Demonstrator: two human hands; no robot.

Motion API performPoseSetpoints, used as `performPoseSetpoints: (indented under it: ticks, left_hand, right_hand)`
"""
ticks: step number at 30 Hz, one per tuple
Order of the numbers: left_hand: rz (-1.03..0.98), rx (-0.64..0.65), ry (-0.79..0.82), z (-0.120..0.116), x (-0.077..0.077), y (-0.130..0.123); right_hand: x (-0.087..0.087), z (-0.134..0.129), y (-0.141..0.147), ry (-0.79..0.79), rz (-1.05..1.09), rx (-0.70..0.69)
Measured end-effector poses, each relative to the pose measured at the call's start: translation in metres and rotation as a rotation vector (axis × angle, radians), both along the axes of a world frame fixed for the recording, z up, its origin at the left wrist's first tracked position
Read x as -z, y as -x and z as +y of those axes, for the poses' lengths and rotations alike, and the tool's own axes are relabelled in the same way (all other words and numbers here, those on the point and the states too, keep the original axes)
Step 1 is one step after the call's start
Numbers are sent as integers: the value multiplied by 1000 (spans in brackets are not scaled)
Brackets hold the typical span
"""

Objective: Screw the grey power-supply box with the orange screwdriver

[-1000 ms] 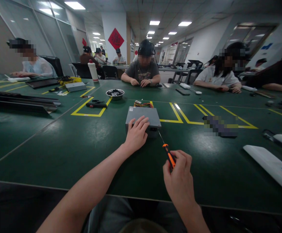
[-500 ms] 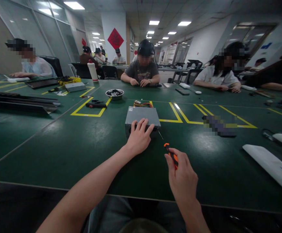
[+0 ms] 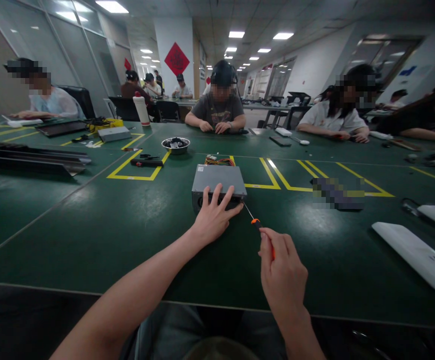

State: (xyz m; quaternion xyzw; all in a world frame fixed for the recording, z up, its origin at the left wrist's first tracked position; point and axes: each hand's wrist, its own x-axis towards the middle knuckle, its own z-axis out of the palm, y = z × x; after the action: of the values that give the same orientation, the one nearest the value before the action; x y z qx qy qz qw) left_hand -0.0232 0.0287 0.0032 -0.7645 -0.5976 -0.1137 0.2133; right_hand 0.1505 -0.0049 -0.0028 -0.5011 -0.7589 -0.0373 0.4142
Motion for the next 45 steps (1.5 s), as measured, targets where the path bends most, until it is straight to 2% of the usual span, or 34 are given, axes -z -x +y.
performPoseSetpoints:
  ticks: [5,11,17,21,30,35,39,45]
  left_hand:
    - [6,-8,10,-1,-1,-2]
    - [29,-30,-1,-1,0,-4]
    - [39,-26,5,-3,-1,-3]
    - [45,-14,1,-4,-1,-2]
    - [34,-23,-8,-4,0,-3]
    - [31,-20,-2,-4,0,-3]
    - [31,-28,2,-5,-1,-5]
    - [27,-32,-5,-5,-2,-6]
  right_hand:
    - [-1,-1,0,85,-6,-39]
    - [2,-6,10,14,-2,-127]
    - [1,-6,6,60,-37,-60]
    - [3,-6,4,88,-12,-96]
    - [4,-2,12,-45,26,-116]
    - [2,2,2,-3,17,-66]
    - [2,2,0,36,25,-115]
    - [-1,0,6,5,-3,-131]
